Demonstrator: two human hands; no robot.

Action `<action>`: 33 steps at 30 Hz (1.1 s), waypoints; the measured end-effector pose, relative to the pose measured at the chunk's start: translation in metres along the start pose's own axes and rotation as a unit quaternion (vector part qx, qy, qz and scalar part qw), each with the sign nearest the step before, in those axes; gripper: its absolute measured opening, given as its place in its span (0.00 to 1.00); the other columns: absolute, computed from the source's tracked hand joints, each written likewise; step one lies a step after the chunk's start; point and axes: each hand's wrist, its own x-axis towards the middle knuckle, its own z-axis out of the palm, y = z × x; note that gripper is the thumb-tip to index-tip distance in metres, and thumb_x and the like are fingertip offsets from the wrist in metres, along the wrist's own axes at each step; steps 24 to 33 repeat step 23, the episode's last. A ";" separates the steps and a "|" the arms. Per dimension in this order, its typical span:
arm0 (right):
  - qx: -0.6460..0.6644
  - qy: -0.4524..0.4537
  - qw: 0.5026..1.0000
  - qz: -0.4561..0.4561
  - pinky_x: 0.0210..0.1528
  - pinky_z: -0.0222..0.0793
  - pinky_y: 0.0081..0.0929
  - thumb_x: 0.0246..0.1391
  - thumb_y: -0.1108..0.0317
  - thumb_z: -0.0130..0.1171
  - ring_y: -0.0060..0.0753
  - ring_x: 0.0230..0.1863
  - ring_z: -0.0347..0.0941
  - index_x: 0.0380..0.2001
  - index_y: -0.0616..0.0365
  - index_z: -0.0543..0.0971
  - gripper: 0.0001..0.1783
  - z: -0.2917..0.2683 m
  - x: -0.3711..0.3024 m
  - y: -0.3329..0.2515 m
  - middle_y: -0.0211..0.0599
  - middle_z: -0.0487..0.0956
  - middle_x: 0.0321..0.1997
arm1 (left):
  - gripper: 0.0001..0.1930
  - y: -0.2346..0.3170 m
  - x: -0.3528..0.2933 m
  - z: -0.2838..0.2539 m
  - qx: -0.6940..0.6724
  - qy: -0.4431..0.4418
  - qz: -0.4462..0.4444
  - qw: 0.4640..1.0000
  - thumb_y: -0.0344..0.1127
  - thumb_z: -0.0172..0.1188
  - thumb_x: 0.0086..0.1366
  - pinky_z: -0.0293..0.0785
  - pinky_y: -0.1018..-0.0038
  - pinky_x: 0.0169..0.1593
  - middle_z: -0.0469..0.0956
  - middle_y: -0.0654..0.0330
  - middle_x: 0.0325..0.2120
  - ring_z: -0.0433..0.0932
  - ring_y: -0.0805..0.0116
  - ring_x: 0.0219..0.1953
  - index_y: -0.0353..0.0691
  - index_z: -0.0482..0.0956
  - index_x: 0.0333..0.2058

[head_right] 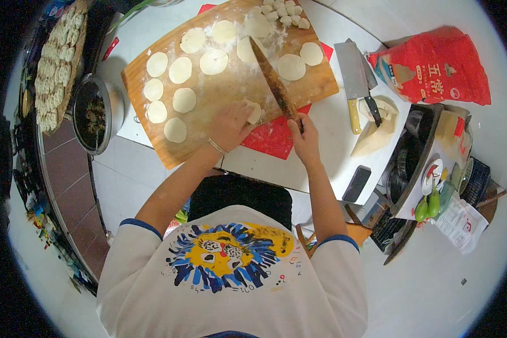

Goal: The person uses a wooden rolling pin to flatten small balls of dough into thin, circular wrappers on a floured wooden board. The person repeatedly rolls, rotates, and repositions the dough pieces to achieve a uniform shape, placing the finished wrappers in a row on the board.

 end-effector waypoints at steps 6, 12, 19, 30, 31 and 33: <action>-0.004 0.005 1.000 0.008 0.41 0.67 0.27 0.61 0.61 0.56 0.29 0.36 0.70 0.45 0.63 0.75 0.16 -0.005 -0.005 0.010 0.39 0.75 0.35 | 0.13 -0.032 -0.014 0.018 -0.024 -0.094 0.140 0.985 0.33 0.61 0.50 0.71 0.61 0.46 0.73 0.58 0.36 0.73 0.58 0.42 0.40 0.77 0.36; -0.089 -0.005 0.996 -0.030 0.41 0.69 0.33 0.60 0.62 0.57 0.41 0.37 0.73 0.46 0.61 0.74 0.16 -0.002 -0.008 0.011 0.44 0.75 0.37 | 0.12 -0.049 -0.013 -0.033 -0.018 -0.130 0.133 0.982 0.33 0.62 0.51 0.71 0.61 0.50 0.75 0.55 0.40 0.73 0.54 0.47 0.38 0.78 0.36; -0.295 -0.099 0.934 -0.176 0.41 0.71 0.39 0.54 0.61 0.62 0.48 0.39 0.75 0.50 0.54 0.72 0.22 0.002 0.007 -0.008 0.44 0.75 0.41 | 0.21 -0.035 -0.055 -0.044 0.049 0.023 -0.024 0.998 0.35 0.63 0.54 0.65 0.57 0.60 0.71 0.51 0.53 0.69 0.51 0.57 0.38 0.75 0.48; -0.403 -0.116 0.864 -0.278 0.52 0.67 0.40 0.54 0.59 0.63 0.46 0.56 0.69 0.52 0.50 0.71 0.23 0.025 0.030 -0.008 0.44 0.71 0.53 | 0.35 -0.030 -0.052 -0.045 0.085 -0.085 -0.059 0.991 0.39 0.64 0.55 0.54 0.58 0.67 0.61 0.49 0.64 0.59 0.51 0.66 0.39 0.64 0.62; -0.403 -0.116 0.864 -0.278 0.52 0.67 0.40 0.54 0.59 0.63 0.46 0.56 0.69 0.52 0.50 0.71 0.23 0.025 0.030 -0.008 0.44 0.71 0.53 | 0.35 -0.030 -0.052 -0.045 0.085 -0.085 -0.059 0.991 0.39 0.64 0.55 0.54 0.58 0.67 0.61 0.49 0.64 0.59 0.51 0.66 0.39 0.64 0.62; -0.403 -0.116 0.864 -0.278 0.52 0.67 0.40 0.54 0.59 0.63 0.46 0.56 0.69 0.52 0.50 0.71 0.23 0.025 0.030 -0.008 0.44 0.71 0.53 | 0.35 -0.030 -0.052 -0.045 0.085 -0.085 -0.059 0.991 0.39 0.64 0.55 0.54 0.58 0.67 0.61 0.49 0.64 0.59 0.51 0.66 0.39 0.64 0.62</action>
